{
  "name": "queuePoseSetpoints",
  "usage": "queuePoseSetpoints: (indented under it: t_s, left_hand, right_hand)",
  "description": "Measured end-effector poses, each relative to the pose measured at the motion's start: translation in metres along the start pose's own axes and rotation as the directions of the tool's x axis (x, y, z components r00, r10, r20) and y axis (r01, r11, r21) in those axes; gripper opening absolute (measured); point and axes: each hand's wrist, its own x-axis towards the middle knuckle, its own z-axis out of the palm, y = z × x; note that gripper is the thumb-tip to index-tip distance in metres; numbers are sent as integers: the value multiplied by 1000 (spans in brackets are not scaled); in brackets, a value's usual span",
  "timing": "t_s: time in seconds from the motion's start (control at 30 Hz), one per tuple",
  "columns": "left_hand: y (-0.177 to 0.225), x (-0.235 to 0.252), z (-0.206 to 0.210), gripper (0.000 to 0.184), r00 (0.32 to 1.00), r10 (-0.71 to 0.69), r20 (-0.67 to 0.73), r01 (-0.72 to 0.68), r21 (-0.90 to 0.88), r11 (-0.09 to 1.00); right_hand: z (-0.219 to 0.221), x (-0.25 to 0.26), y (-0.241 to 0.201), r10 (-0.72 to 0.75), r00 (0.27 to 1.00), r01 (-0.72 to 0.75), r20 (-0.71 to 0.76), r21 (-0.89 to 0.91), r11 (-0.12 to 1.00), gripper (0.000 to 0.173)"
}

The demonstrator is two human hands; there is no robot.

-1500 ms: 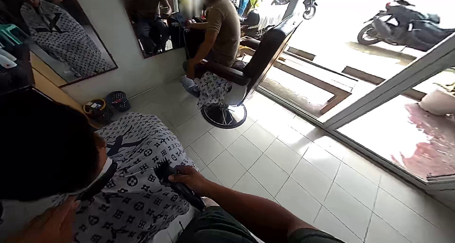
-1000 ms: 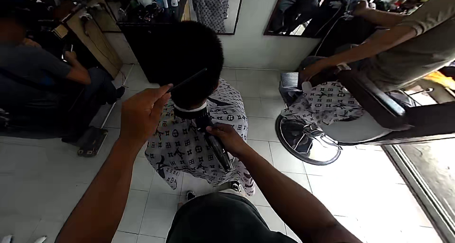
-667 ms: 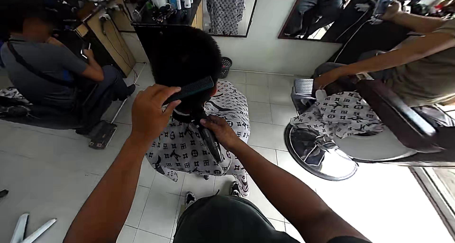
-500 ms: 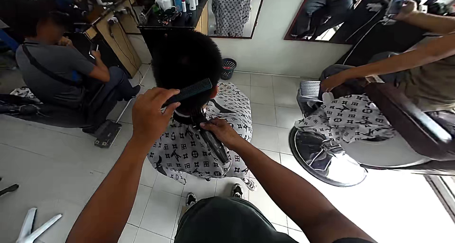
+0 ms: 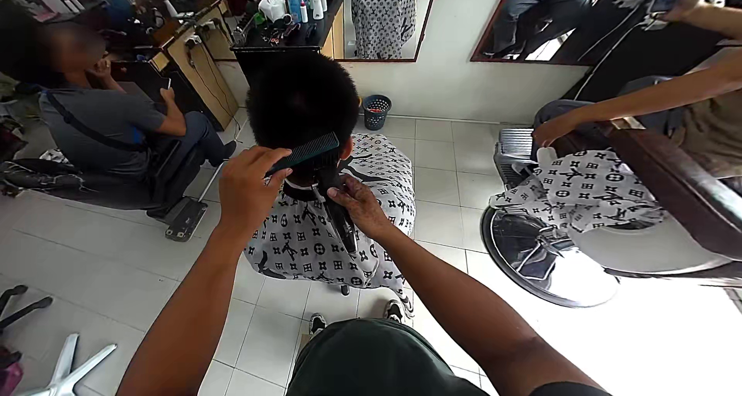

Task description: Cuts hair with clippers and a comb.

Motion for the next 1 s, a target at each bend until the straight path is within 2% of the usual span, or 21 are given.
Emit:
queuePoseSetpoints:
  t_s: [0.1,0.13,0.17,0.23,0.3,0.43,0.5,0.6,0.63,0.7,0.77,0.8,0.9,0.93,1.0]
  left_hand:
    - [-1,0,0,23,999,29,-16,-29,43,999]
    - [-1,0,0,23,999,31,-15,-31,47,998]
    - [0,1,-1,24,1000,29,-11,-29,48,998]
    - [-1,1,0,24,1000,23,-9,-22,47,999]
    - [-3,0,0,24,1000,22,-6,-22,49,999]
    - [-3,-2,-1,23,999,36,-6,-36,56,998]
    - [-4,-2,-1,23,999,35,-5,-34,60,998]
    - [-5,-2,1,24,1000,29,-1,-29,51,998]
    - [-5,-2,1,24,1000,30,-4,-29,51,998]
    - [-5,-3,0,24,999,32,-7,-32,41,999]
    - [-5,-2,-2,24,999,33,-3,-33,36,999]
    - [-5,-2,-1,24,1000,30,0,-30,36,999]
    - [-8,-3,0,25,1000,26,-4,-26,31,999]
    - [-8,-4,1,24,999,38,-11,-38,27,999]
    - [-8,-9,-1,25,996,90,-24,-89,18,996]
  right_hand:
    - [-4,4,0,195,980,-190,32,-118,975,34]
    - [-4,4,1,212,977,-207,36,-112,972,35]
    - [-3,3,0,186,982,-184,30,-69,980,34]
    - [1,0,-1,43,999,-43,0,50,998,30]
    - [2,0,-2,-30,999,31,-16,46,998,31]
    - [-1,1,-4,188,982,-183,9,-179,967,35]
    - [3,-2,-5,144,990,-144,-10,-120,982,33]
    - [10,-6,-7,-44,998,42,-39,-52,998,31]
    - [10,-6,-7,-36,999,33,-32,-98,995,33]
    - [7,-3,-6,107,994,-104,6,-196,975,35]
    - [7,-1,-2,179,984,-172,16,-197,965,36]
    - [8,-2,-2,147,989,-144,6,-153,978,35]
    - [11,-8,-5,-62,998,62,-10,-42,997,33]
    - [6,-10,-6,-64,998,65,17,-42,997,33]
    - [-10,-14,-4,119,986,-117,120,-20,993,27]
